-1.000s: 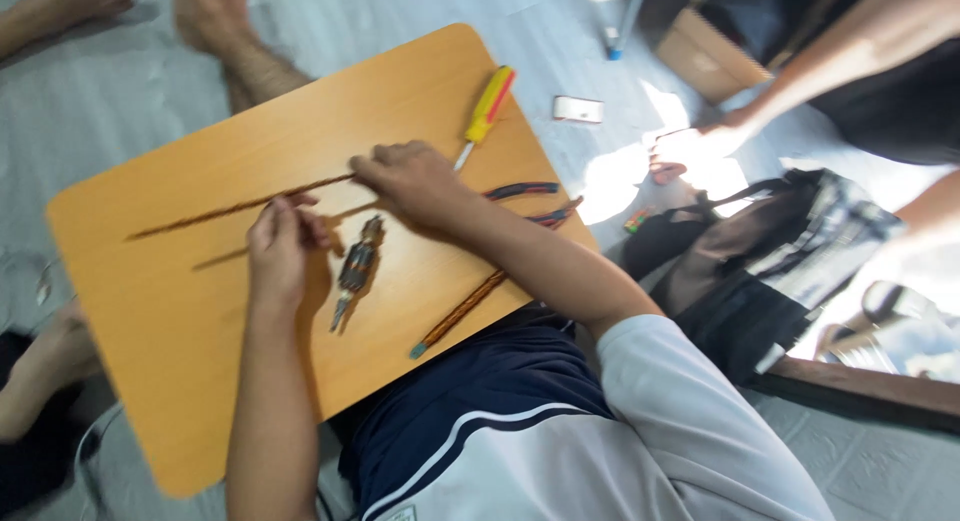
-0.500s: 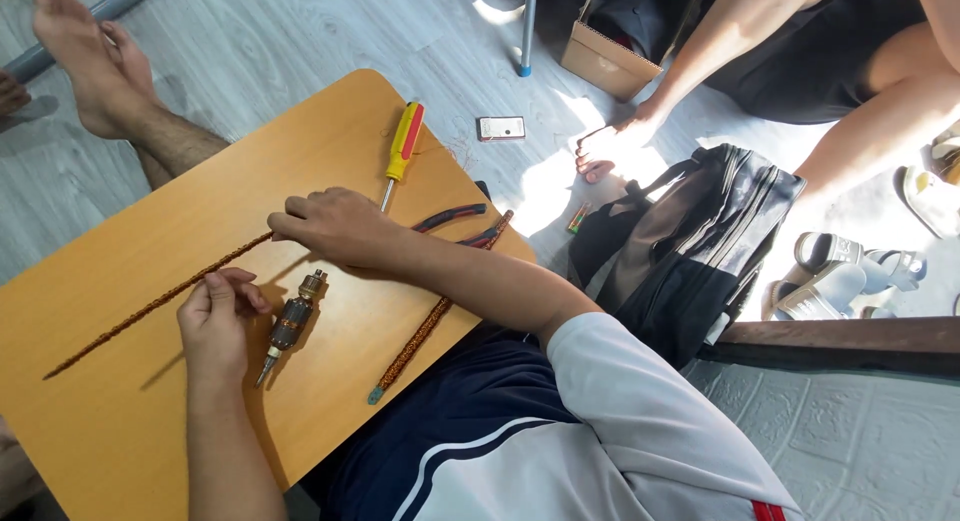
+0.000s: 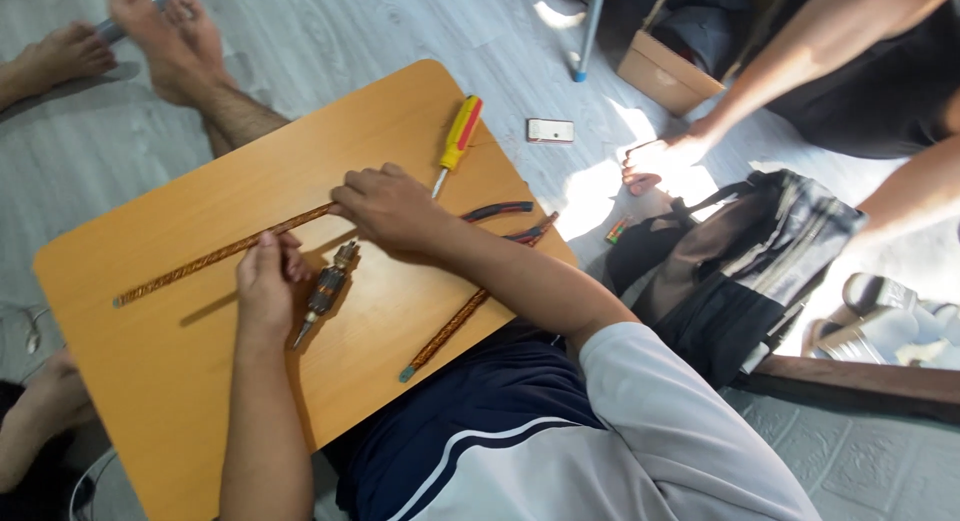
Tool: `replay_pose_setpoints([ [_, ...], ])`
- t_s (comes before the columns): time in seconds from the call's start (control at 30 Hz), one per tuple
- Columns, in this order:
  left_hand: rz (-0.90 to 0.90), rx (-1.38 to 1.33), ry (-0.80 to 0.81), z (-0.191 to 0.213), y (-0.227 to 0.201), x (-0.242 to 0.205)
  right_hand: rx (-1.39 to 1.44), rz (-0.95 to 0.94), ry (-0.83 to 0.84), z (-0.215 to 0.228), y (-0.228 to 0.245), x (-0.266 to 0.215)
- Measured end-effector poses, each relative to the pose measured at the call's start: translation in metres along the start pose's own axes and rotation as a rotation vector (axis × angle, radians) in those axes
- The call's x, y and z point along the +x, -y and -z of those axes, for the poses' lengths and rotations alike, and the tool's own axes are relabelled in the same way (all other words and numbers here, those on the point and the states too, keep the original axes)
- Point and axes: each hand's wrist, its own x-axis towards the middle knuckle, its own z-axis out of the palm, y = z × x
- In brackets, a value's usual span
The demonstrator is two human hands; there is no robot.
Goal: Winding copper wire around a thin rod to create an electronic component coil.
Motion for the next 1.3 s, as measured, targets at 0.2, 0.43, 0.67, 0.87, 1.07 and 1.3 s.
replay_pose_setpoints([
  [0.2,-0.031,-0.010,-0.024,-0.002,0.014,0.006,0.152,0.072,-0.002,-0.014,-0.008,-0.004],
  [0.43,-0.030,0.073,0.015,-0.004,0.013,0.004,0.156,0.002,0.115,-0.025,-0.013,-0.010],
  [0.67,-0.009,-0.017,0.001,0.000,0.011,0.001,0.036,0.020,0.187,-0.025,-0.016,-0.003],
  [0.87,-0.057,0.049,0.075,-0.002,0.019,0.004,-0.008,-0.034,0.156,-0.023,-0.016,-0.012],
  [1.07,-0.046,0.079,0.118,0.002,0.016,0.004,0.024,-0.051,0.149,-0.022,-0.016,-0.010],
  [1.3,-0.039,0.048,0.127,0.002,0.008,0.003,0.097,-0.006,0.185,-0.022,-0.024,-0.015],
])
